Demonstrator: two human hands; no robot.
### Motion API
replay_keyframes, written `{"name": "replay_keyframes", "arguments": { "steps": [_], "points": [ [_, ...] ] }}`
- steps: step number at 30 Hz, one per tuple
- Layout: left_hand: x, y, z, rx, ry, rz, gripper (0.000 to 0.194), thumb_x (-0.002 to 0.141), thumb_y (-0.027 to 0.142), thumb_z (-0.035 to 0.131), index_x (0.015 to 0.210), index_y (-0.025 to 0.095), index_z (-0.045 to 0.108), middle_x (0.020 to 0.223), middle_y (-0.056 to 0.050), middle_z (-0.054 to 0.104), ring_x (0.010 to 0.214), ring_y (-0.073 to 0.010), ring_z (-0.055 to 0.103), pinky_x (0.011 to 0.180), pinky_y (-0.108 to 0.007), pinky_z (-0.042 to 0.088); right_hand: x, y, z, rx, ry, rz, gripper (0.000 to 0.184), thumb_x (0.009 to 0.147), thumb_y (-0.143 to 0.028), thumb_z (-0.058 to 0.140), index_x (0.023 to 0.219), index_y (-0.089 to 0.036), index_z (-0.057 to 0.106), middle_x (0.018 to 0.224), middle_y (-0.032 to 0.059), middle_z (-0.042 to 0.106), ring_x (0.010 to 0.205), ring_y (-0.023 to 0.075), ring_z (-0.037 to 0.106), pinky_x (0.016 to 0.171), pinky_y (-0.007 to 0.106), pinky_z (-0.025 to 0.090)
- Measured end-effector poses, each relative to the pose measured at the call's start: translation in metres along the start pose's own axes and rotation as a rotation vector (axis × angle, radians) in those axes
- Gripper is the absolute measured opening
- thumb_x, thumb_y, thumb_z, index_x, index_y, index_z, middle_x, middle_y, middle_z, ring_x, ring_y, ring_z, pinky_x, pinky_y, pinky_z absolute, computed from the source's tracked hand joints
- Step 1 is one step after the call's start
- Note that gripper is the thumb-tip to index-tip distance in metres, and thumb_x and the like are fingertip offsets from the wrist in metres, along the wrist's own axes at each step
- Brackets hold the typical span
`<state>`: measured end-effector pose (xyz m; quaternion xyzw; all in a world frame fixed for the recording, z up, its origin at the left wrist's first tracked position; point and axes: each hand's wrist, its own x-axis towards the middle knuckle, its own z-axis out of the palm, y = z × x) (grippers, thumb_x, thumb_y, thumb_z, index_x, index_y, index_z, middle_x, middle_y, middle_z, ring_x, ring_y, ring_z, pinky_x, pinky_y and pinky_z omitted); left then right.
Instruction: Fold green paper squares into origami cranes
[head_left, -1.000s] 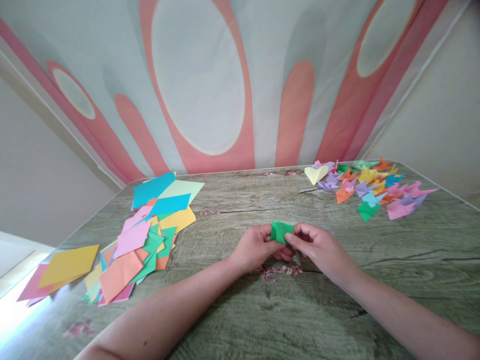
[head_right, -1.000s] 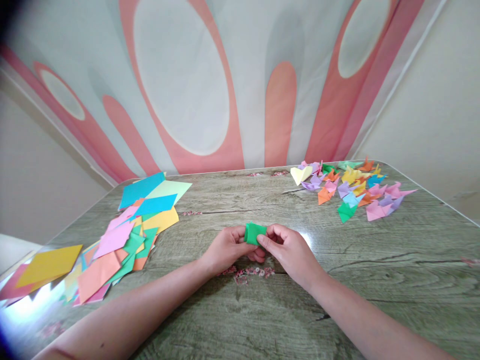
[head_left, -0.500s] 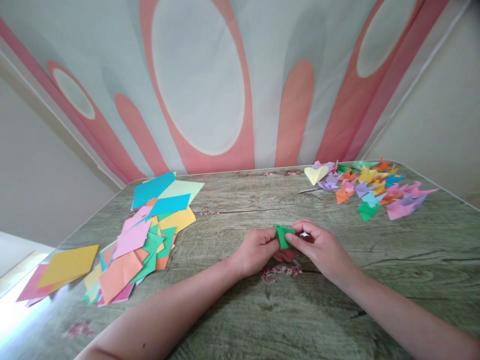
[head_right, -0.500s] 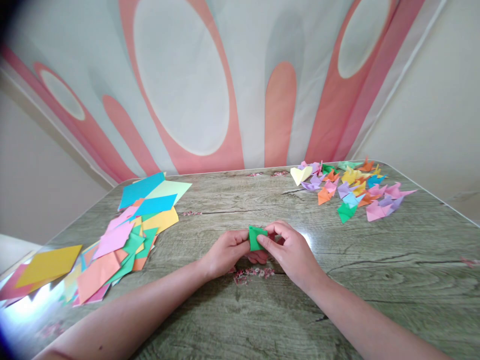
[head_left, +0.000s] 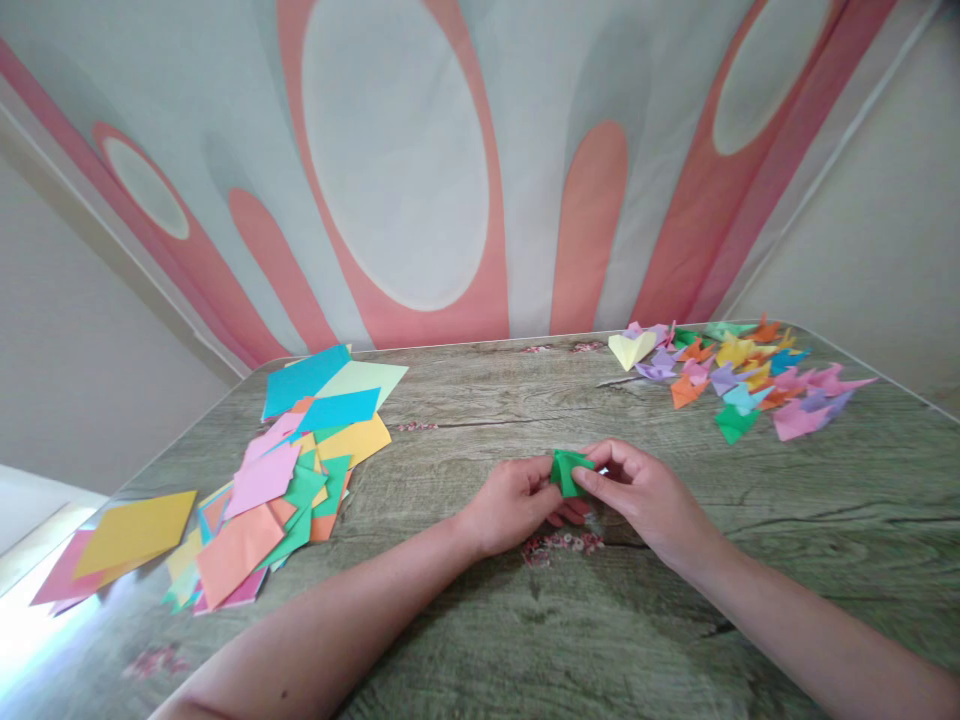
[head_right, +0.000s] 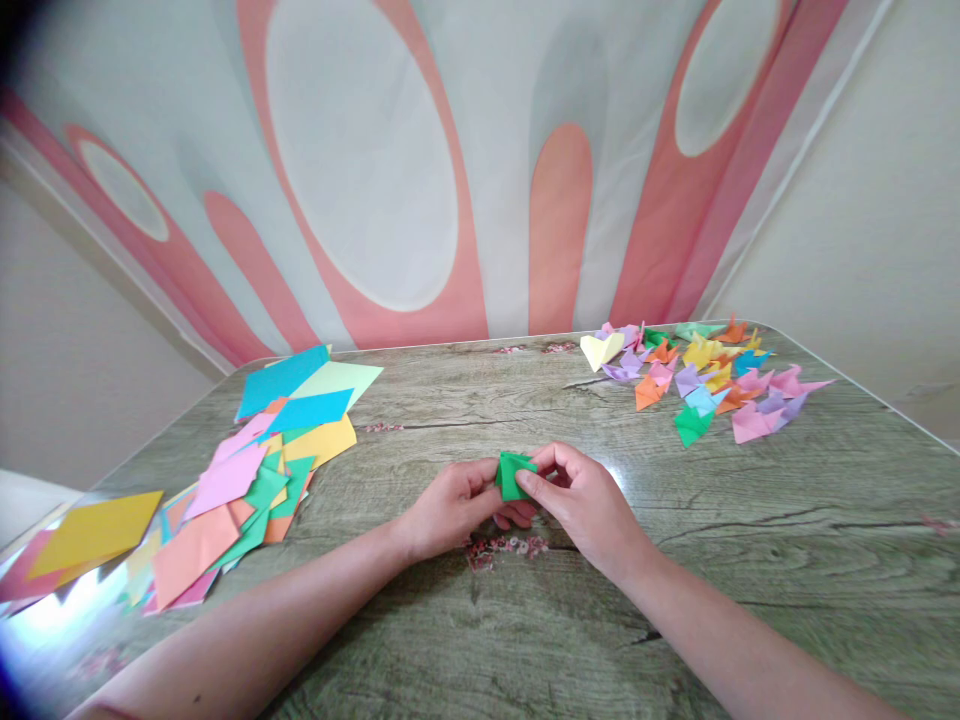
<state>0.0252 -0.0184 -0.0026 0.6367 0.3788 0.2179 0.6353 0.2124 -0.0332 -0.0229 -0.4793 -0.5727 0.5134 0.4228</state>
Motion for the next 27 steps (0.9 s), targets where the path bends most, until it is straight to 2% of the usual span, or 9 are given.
{"name": "replay_keyframes", "arguments": {
  "steps": [3,5,8,10,17,23,27],
  "points": [
    [-0.004,0.004,0.0,-0.043,-0.066,0.017,0.028,0.083,0.033,0.061,0.106,0.016,0.059,0.099,-0.007,0.07,0.092,-0.0225,0.068,0.073,-0.028,0.052,0.0,0.001,-0.001,-0.028,0.039,-0.014,0.024,0.082,-0.044,0.066,0.082,-0.02,0.06,0.082,0.001,0.067,0.075,0.0166,0.06,0.07,0.029,0.046],
    [-0.006,0.005,0.001,-0.016,-0.035,0.022,0.035,0.082,0.037,0.065,0.109,0.016,0.057,0.099,-0.008,0.069,0.091,-0.0229,0.068,0.073,-0.029,0.052,-0.001,0.001,0.0,-0.021,0.048,-0.015,0.024,0.082,-0.044,0.066,0.081,-0.02,0.06,0.087,0.0016,0.067,0.077,0.0165,0.06,0.07,0.029,0.046],
    [-0.005,0.003,0.004,0.034,0.055,0.022,0.036,0.084,0.044,0.061,0.104,0.015,0.058,0.091,-0.008,0.069,0.083,-0.021,0.068,0.07,-0.029,0.052,-0.002,0.0,0.002,-0.012,0.055,-0.011,0.024,0.082,-0.043,0.067,0.082,-0.02,0.059,0.09,0.0011,0.066,0.072,0.0144,0.059,0.068,0.028,0.045],
    [-0.003,0.001,0.006,0.033,0.092,0.024,0.034,0.088,0.046,0.056,0.099,0.014,0.059,0.085,-0.008,0.069,0.078,-0.0194,0.067,0.067,-0.029,0.052,-0.003,-0.001,0.003,-0.013,0.059,-0.008,0.024,0.082,-0.043,0.066,0.084,-0.02,0.059,0.084,0.0,0.065,0.069,0.0137,0.058,0.067,0.028,0.045],
    [0.001,-0.002,0.006,-0.028,0.115,0.025,0.031,0.089,0.042,0.055,0.091,0.012,0.063,0.081,-0.008,0.07,0.072,-0.0162,0.067,0.066,-0.026,0.052,-0.005,-0.006,0.003,-0.034,0.069,-0.015,0.026,0.086,-0.047,0.061,0.088,-0.02,0.061,0.074,-0.0012,0.061,0.071,0.0152,0.056,0.068,0.028,0.044],
    [0.002,-0.004,0.004,-0.048,0.143,0.061,0.03,0.088,0.041,0.058,0.093,0.012,0.065,0.082,-0.007,0.07,0.073,-0.0154,0.067,0.066,-0.025,0.052,-0.004,-0.004,0.001,-0.066,0.107,-0.057,0.026,0.083,-0.045,0.065,0.077,-0.02,0.061,0.092,0.0044,0.067,0.084,0.0188,0.061,0.076,0.03,0.046],
    [0.003,-0.007,0.006,-0.098,0.145,0.069,0.031,0.088,0.041,0.058,0.096,0.012,0.065,0.089,-0.008,0.07,0.075,-0.0153,0.068,0.068,-0.025,0.053,-0.003,-0.002,0.002,-0.054,0.114,-0.067,0.025,0.081,-0.043,0.068,0.075,-0.02,0.061,0.094,0.0053,0.068,0.088,0.0201,0.062,0.078,0.032,0.047]
  ]
}}
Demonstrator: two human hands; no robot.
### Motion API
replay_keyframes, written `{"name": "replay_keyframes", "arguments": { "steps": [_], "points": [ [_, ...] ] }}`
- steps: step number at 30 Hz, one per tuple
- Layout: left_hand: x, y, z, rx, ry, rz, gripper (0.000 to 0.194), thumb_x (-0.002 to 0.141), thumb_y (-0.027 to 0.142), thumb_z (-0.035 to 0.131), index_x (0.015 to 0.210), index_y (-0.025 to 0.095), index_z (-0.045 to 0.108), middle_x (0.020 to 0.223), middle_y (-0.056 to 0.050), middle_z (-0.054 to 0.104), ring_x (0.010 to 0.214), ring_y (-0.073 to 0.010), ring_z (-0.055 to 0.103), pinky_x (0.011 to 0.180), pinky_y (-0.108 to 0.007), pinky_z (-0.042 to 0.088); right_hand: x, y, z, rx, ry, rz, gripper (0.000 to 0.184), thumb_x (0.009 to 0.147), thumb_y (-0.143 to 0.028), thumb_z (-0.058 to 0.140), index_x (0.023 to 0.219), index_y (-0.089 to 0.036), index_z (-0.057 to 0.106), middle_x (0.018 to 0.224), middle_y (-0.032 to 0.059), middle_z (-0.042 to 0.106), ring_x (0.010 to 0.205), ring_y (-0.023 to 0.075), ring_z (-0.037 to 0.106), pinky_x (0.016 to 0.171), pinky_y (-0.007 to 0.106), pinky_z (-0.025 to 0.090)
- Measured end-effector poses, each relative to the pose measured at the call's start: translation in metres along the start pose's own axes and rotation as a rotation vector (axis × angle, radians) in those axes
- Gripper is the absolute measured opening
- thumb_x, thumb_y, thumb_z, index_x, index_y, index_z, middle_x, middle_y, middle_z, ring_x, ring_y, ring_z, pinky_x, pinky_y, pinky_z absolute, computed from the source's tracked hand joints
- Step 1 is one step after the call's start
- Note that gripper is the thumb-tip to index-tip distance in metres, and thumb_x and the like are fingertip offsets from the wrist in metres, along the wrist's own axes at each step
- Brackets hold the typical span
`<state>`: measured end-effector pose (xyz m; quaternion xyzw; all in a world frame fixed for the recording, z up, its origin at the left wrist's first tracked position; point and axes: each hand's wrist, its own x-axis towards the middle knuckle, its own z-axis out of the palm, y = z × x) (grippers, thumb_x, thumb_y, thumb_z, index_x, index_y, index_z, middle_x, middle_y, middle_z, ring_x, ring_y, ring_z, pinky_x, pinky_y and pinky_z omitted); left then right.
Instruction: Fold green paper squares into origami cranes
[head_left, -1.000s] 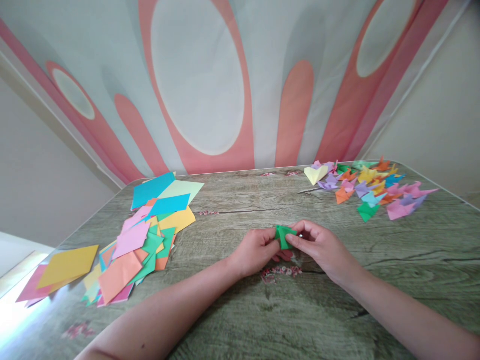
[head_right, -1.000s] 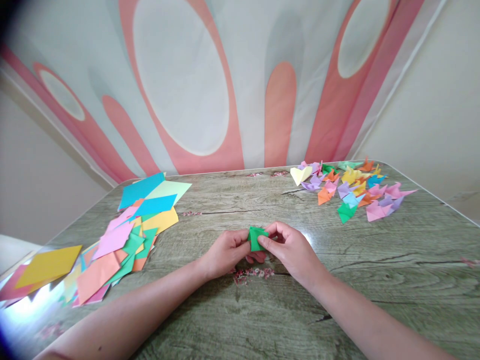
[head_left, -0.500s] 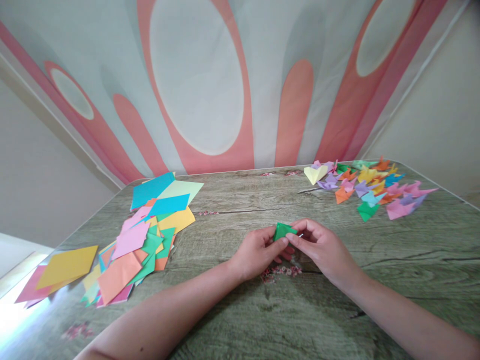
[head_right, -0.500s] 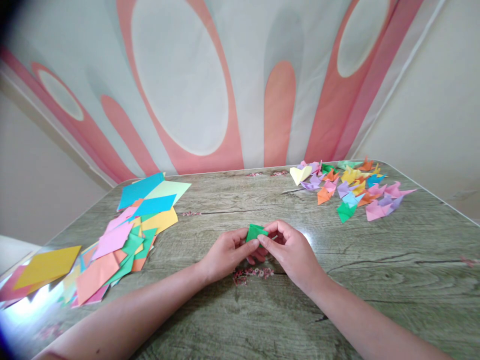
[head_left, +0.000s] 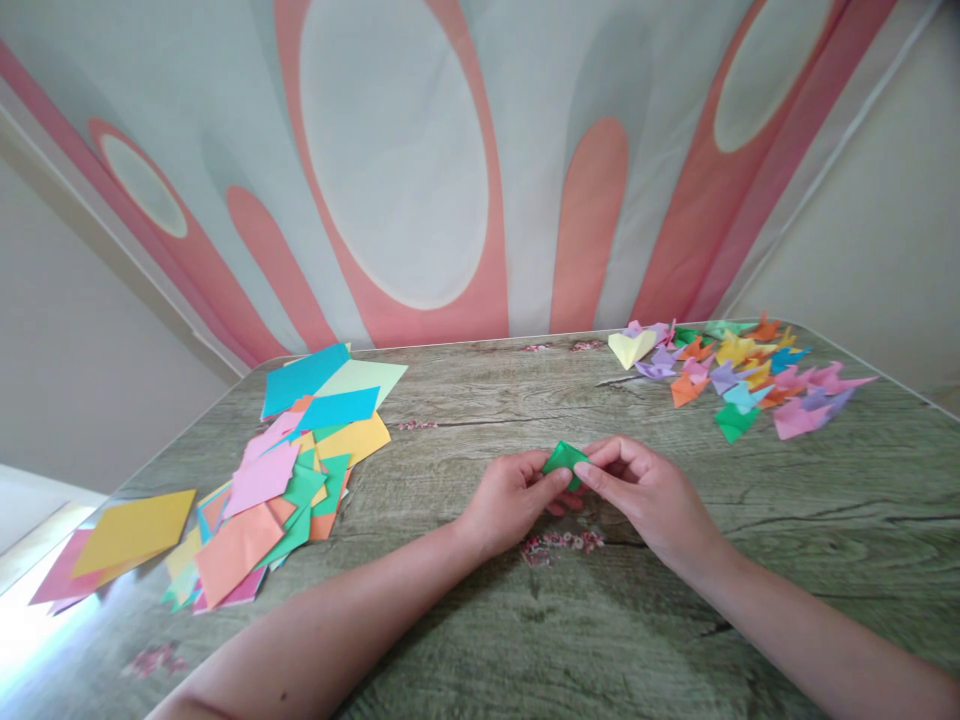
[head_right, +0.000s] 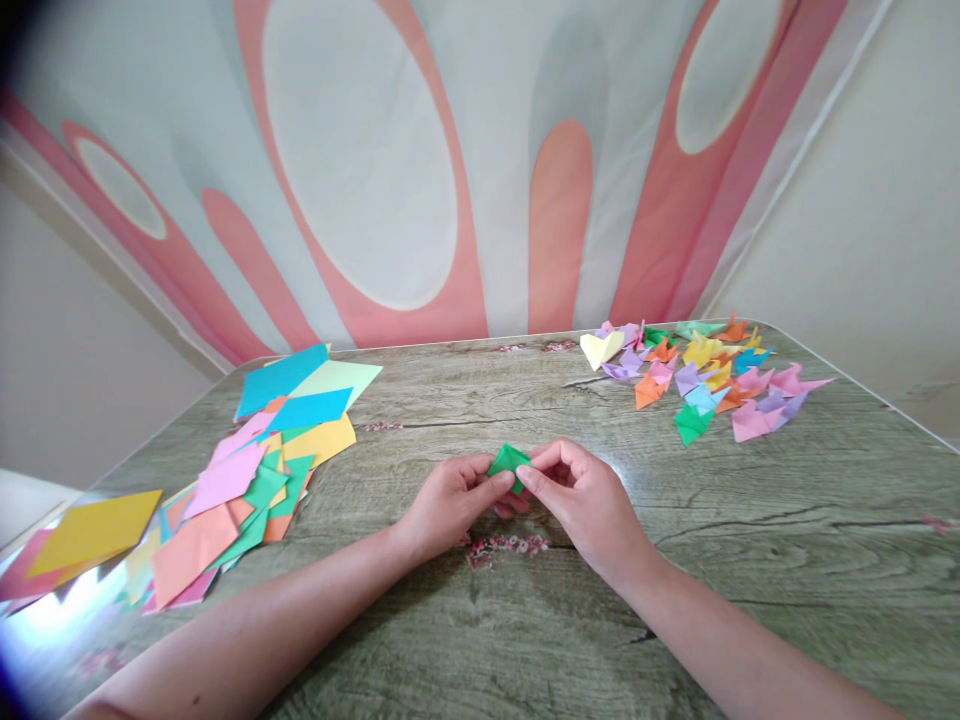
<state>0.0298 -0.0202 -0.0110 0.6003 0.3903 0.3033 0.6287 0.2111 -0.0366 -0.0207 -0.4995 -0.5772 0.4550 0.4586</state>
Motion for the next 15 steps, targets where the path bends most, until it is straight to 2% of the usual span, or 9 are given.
{"name": "replay_keyframes", "arguments": {
  "steps": [6,9,12,15],
  "points": [
    [0.001,-0.0012,0.0015,-0.051,0.0,0.0,0.029,0.087,0.04,0.061,0.094,0.012,0.064,0.081,-0.006,0.07,0.071,-0.0143,0.067,0.068,-0.025,0.053,-0.0006,0.0012,0.0015,0.03,-0.003,-0.004,0.025,0.079,-0.043,0.07,0.074,-0.02,0.06,0.091,0.0047,0.067,0.084,0.0192,0.063,0.075,0.031,0.049],
    [0.0011,0.0007,0.0011,-0.019,0.003,0.015,0.028,0.086,0.04,0.062,0.091,0.012,0.064,0.077,-0.005,0.069,0.069,-0.0142,0.067,0.067,-0.025,0.053,-0.0002,0.002,0.0022,0.066,-0.02,0.016,0.024,0.08,-0.042,0.069,0.088,-0.021,0.06,0.084,0.0026,0.066,0.077,0.0175,0.063,0.069,0.029,0.05],
    [-0.0005,0.0027,0.0,0.056,-0.007,0.02,0.027,0.087,0.04,0.061,0.086,0.013,0.064,0.077,-0.005,0.069,0.07,-0.0145,0.067,0.068,-0.025,0.053,0.0006,0.0013,0.0024,0.085,-0.03,0.02,0.033,0.081,-0.042,0.068,0.106,-0.022,0.059,0.088,0.0022,0.067,0.079,0.0175,0.064,0.071,0.03,0.051],
    [-0.0028,0.0039,-0.0011,0.147,-0.032,0.018,0.029,0.088,0.041,0.058,0.084,0.013,0.065,0.079,-0.005,0.07,0.073,-0.0147,0.066,0.071,-0.026,0.053,0.0007,-0.0011,0.0017,0.012,-0.1,0.032,0.03,0.082,-0.044,0.066,0.102,-0.022,0.064,0.085,0.0018,0.068,0.078,0.0178,0.064,0.071,0.03,0.051]
  ]
}}
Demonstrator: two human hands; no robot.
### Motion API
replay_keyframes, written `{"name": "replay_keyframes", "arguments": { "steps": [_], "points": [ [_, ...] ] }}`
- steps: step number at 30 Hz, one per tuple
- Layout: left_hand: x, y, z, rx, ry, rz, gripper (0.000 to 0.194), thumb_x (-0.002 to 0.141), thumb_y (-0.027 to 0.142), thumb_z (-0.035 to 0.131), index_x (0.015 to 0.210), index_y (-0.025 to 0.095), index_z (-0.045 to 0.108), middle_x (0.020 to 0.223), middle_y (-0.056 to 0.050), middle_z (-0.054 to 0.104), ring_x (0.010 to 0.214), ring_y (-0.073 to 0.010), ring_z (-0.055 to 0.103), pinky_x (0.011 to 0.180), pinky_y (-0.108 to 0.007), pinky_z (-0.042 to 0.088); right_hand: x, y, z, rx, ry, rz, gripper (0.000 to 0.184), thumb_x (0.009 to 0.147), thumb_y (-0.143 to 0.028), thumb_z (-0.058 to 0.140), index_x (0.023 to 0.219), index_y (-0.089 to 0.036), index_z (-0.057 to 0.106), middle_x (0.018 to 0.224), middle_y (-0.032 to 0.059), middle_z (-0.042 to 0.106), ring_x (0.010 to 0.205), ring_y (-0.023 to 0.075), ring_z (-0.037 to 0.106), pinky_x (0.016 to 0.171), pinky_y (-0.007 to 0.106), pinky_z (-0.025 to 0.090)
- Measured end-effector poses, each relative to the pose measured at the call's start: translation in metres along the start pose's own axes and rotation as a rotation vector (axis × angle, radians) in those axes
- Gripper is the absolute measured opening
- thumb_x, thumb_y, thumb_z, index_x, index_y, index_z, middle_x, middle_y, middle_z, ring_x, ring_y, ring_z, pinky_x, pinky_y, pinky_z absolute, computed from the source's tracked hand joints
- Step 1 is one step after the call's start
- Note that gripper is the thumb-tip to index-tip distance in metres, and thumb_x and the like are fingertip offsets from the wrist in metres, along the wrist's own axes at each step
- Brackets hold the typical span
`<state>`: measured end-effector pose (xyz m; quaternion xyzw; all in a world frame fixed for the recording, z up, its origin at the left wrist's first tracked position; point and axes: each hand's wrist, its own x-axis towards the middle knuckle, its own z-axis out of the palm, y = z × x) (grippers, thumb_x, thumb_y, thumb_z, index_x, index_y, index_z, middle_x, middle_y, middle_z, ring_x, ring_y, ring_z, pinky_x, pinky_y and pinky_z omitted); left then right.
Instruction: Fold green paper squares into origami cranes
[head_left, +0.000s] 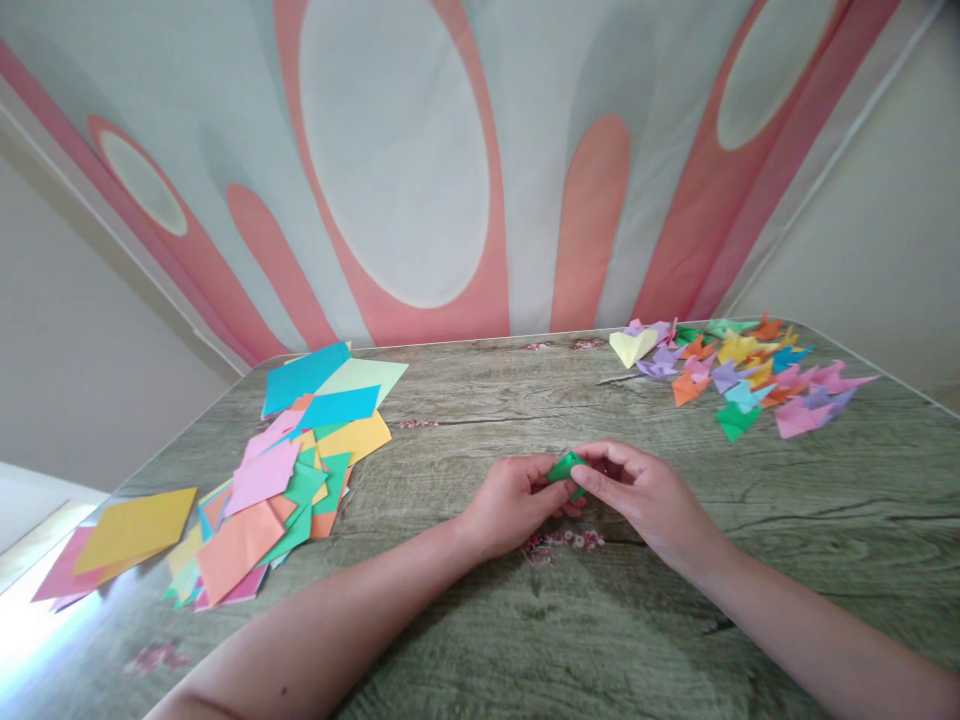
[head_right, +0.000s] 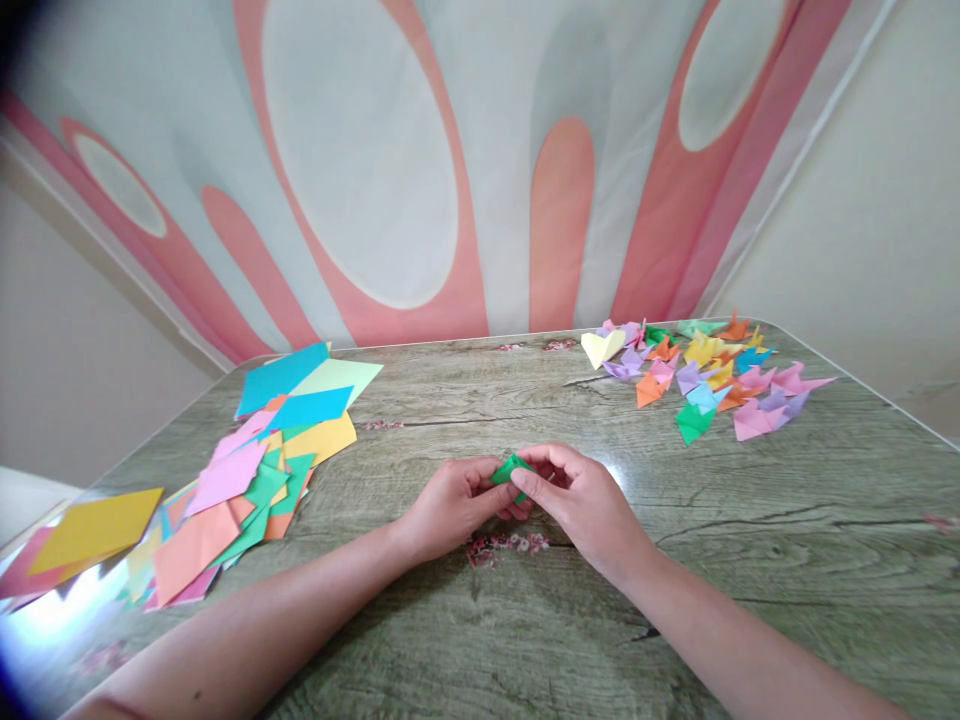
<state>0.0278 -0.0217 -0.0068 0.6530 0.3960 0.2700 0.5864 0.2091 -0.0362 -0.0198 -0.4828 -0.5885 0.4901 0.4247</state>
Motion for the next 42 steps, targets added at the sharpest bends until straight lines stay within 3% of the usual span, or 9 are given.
{"name": "replay_keyframes", "arguments": {
  "steps": [4,13,22,29,42],
  "points": [
    [-0.001,0.0,0.001,0.072,-0.009,-0.001,0.029,0.089,0.041,0.057,0.085,0.014,0.066,0.083,-0.005,0.071,0.074,-0.0142,0.065,0.071,-0.026,0.052,-0.001,-0.003,0.0,-0.044,-0.029,0.013,0.024,0.083,-0.045,0.064,0.089,-0.022,0.066,0.071,-0.0011,0.066,0.068,0.0164,0.062,0.065,0.028,0.049],
    [0.001,0.001,0.005,-0.073,-0.026,-0.073,0.028,0.084,0.042,0.062,0.084,0.014,0.064,0.079,-0.005,0.072,0.072,-0.0152,0.068,0.068,-0.025,0.053,-0.001,-0.005,0.0,-0.043,-0.003,0.029,0.025,0.083,-0.045,0.063,0.089,-0.021,0.066,0.071,-0.0006,0.066,0.065,0.0169,0.061,0.063,0.03,0.048],
    [-0.002,0.003,0.003,0.088,-0.013,-0.051,0.022,0.085,0.035,0.059,0.079,0.015,0.065,0.079,-0.004,0.072,0.072,-0.0153,0.067,0.066,-0.023,0.05,-0.003,-0.01,0.0,-0.068,0.005,0.022,0.026,0.083,-0.046,0.063,0.078,-0.021,0.063,0.067,-0.0007,0.066,0.066,0.0167,0.061,0.064,0.028,0.046],
    [0.002,0.003,-0.006,0.04,0.102,-0.04,0.013,0.08,0.028,0.064,0.08,0.014,0.063,0.076,-0.003,0.071,0.067,-0.0125,0.065,0.061,-0.02,0.046,-0.001,-0.005,-0.006,-0.145,0.101,0.02,0.031,0.083,-0.05,0.061,0.078,-0.02,0.066,0.071,0.0003,0.065,0.068,0.0162,0.057,0.064,0.028,0.043],
    [0.009,0.004,-0.02,-0.152,0.247,-0.006,0.03,0.072,0.04,0.075,0.077,0.012,0.064,0.069,-0.003,0.069,0.062,-0.0118,0.062,0.06,-0.021,0.047,0.002,0.004,-0.01,-0.196,0.025,0.038,0.031,0.082,-0.051,0.061,0.08,-0.021,0.067,0.069,-0.0011,0.063,0.062,0.0148,0.052,0.058,0.027,0.039]
  ]
}}
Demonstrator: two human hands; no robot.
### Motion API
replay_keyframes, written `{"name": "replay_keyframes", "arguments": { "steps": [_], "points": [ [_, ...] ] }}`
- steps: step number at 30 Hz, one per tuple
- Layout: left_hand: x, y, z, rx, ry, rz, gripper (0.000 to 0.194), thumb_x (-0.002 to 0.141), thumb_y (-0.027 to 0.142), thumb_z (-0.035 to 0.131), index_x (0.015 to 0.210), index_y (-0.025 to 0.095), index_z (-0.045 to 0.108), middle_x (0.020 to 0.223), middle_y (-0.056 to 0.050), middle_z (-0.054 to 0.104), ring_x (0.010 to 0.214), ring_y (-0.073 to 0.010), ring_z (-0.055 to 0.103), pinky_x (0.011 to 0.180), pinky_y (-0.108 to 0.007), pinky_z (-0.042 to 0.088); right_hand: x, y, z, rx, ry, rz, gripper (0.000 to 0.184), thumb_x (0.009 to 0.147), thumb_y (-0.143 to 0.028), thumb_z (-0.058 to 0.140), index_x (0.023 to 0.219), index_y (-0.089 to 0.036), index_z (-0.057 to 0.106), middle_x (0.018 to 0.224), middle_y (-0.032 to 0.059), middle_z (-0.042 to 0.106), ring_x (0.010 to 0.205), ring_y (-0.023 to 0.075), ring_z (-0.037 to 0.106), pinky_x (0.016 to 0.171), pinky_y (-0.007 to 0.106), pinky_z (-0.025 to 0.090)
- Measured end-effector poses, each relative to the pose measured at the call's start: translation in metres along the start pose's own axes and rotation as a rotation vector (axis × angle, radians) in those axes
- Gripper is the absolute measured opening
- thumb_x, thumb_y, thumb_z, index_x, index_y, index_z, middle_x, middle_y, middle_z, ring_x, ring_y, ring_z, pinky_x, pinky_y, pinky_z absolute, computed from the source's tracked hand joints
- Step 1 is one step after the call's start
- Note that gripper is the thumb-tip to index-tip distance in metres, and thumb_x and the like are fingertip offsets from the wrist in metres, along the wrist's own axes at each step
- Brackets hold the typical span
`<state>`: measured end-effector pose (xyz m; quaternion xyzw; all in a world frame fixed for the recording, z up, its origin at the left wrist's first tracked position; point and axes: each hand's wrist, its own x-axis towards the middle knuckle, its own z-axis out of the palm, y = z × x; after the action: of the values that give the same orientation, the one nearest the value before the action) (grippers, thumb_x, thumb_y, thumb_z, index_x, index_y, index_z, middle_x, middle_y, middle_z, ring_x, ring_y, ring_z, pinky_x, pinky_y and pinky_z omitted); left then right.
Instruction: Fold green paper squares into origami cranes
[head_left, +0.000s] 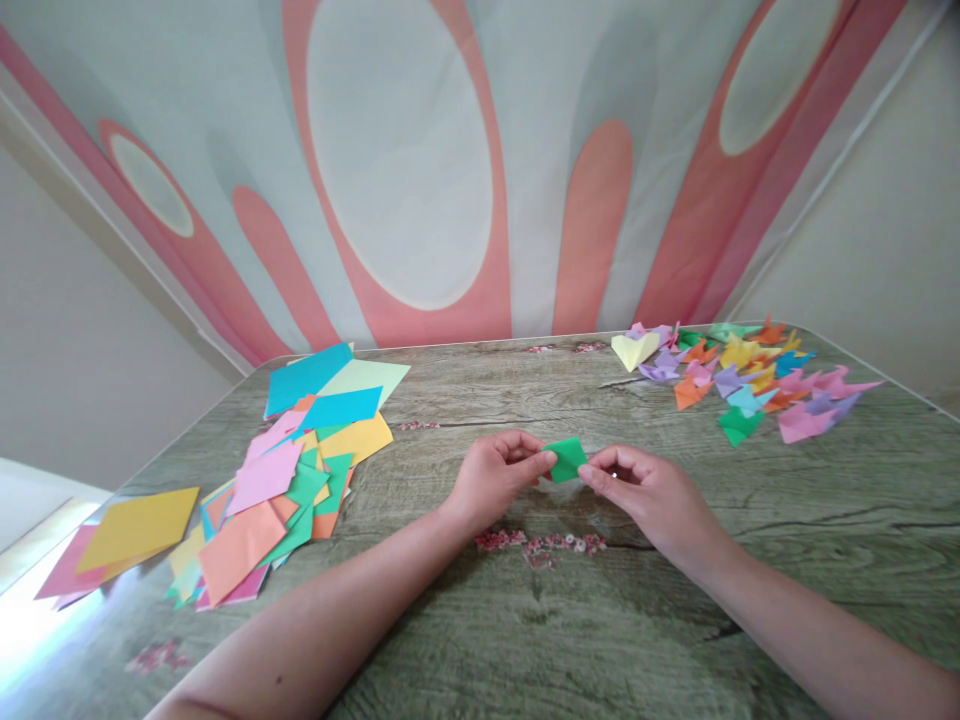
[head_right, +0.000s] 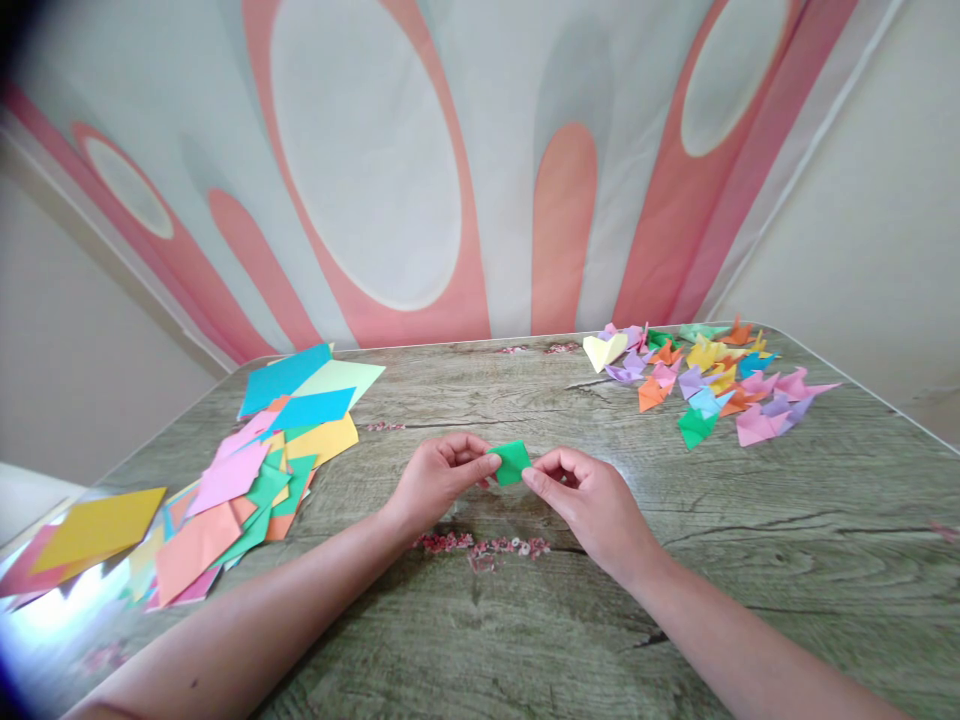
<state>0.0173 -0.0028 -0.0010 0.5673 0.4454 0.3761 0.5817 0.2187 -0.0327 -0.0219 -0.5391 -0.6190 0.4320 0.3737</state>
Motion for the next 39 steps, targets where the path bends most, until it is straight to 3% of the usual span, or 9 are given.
{"name": "replay_keyframes", "arguments": {
  "steps": [10,17,23,31,39],
  "points": [
    [-0.001,0.001,-0.003,-0.01,-0.027,0.031,0.028,0.076,0.04,0.072,0.077,0.012,0.065,0.071,-0.004,0.069,0.065,-0.0135,0.063,0.062,-0.023,0.048,0.0,0.0,0.001,-0.038,0.03,-0.041,0.028,0.082,-0.049,0.062,0.078,-0.022,0.067,0.068,-0.0018,0.062,0.06,0.0147,0.051,0.056,0.027,0.039],
    [-0.003,0.004,-0.001,-0.042,0.018,0.063,0.025,0.076,0.032,0.073,0.069,0.012,0.062,0.063,-0.003,0.066,0.06,-0.0114,0.059,0.061,-0.022,0.046,-0.004,-0.007,0.003,-0.052,0.022,-0.052,0.024,0.084,-0.045,0.061,0.079,-0.023,0.066,0.071,-0.0013,0.063,0.065,0.0162,0.053,0.06,0.027,0.039],
    [-0.001,0.0,-0.004,-0.027,-0.07,0.026,0.026,0.078,0.036,0.071,0.079,0.012,0.061,0.068,-0.002,0.066,0.061,-0.0106,0.06,0.06,-0.021,0.046,-0.004,-0.007,0.002,-0.075,-0.008,-0.058,0.023,0.085,-0.044,0.059,0.078,-0.023,0.064,0.07,-0.002,0.06,0.065,0.0162,0.051,0.062,0.028,0.038],
    [-0.005,-0.002,-0.001,0.206,-0.077,0.027,0.022,0.079,0.034,0.069,0.077,0.013,0.066,0.067,0.0,0.066,0.059,-0.0099,0.057,0.058,-0.019,0.043,-0.003,-0.006,0.008,-0.065,-0.054,-0.072,0.02,0.085,-0.039,0.058,0.084,-0.021,0.065,0.073,-0.0019,0.06,0.069,0.0158,0.053,0.063,0.027,0.04],
    [-0.006,-0.001,0.001,0.385,-0.054,0.045,0.02,0.078,0.033,0.068,0.074,0.014,0.072,0.067,0.0,0.067,0.059,-0.01,0.054,0.055,-0.019,0.038,-0.002,-0.004,0.012,-0.226,-0.001,-0.129,0.026,0.085,-0.037,0.058,0.066,-0.02,0.055,0.061,-0.0045,0.047,0.06,0.0129,0.043,0.055,0.025,0.032]
  ]
}}
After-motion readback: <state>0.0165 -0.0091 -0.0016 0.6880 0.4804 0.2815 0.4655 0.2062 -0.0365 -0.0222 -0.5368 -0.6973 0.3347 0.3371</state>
